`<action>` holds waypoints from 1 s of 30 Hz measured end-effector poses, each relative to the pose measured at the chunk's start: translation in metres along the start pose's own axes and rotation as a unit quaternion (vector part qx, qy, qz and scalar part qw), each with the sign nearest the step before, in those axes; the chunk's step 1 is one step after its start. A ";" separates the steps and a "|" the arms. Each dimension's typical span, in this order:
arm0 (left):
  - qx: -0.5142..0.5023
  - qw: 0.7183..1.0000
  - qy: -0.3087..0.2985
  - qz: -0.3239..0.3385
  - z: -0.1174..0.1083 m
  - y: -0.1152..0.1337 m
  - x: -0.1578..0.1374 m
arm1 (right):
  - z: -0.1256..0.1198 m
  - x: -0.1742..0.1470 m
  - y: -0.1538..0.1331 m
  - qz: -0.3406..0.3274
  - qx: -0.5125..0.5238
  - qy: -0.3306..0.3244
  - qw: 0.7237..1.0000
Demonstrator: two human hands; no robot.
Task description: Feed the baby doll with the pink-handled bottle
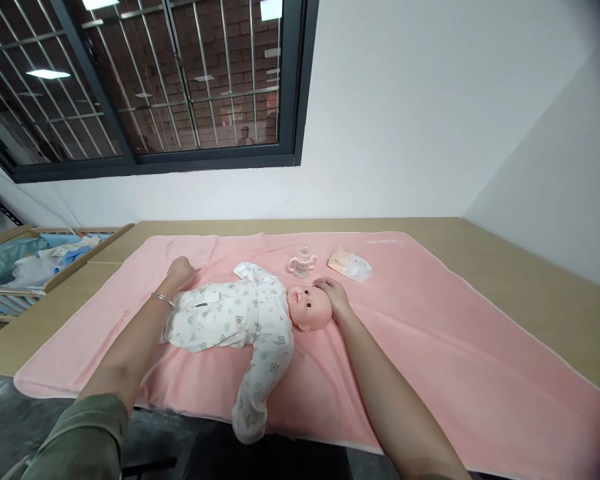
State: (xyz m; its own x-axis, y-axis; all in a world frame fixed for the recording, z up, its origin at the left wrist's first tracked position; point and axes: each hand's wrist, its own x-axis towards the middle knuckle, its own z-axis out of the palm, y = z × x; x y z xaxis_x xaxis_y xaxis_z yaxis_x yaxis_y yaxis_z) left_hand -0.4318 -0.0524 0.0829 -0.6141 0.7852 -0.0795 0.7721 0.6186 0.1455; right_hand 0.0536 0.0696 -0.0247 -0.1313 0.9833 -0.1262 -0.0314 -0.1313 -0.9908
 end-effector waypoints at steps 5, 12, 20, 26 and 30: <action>-0.029 0.993 -0.033 0.106 0.011 0.021 0.009 | -0.001 -0.001 -0.002 0.005 -0.002 0.002 1.000; -0.016 0.999 -0.012 0.040 0.006 -0.021 0.053 | -0.004 -0.005 -0.001 0.014 -0.003 0.003 1.000; 0.011 0.997 0.000 -0.081 0.015 -0.112 0.079 | -0.004 -0.009 -0.009 0.037 0.027 -0.008 0.999; 0.014 0.993 0.002 -0.116 0.027 -0.141 0.098 | -0.003 -0.010 -0.015 0.060 0.011 0.018 0.998; 0.019 0.994 0.010 -0.111 0.021 -0.144 0.109 | -0.001 -0.015 -0.023 0.070 0.011 0.029 0.997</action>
State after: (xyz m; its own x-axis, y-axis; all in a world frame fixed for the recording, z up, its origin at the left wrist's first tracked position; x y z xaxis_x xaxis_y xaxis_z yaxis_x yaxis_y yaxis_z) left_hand -0.6062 -0.0552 0.0326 -0.7730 0.6285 -0.0859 0.6225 0.7777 0.0883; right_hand 0.0570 0.0576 0.0005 -0.0777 0.9607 -0.2665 -0.0383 -0.2700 -0.9621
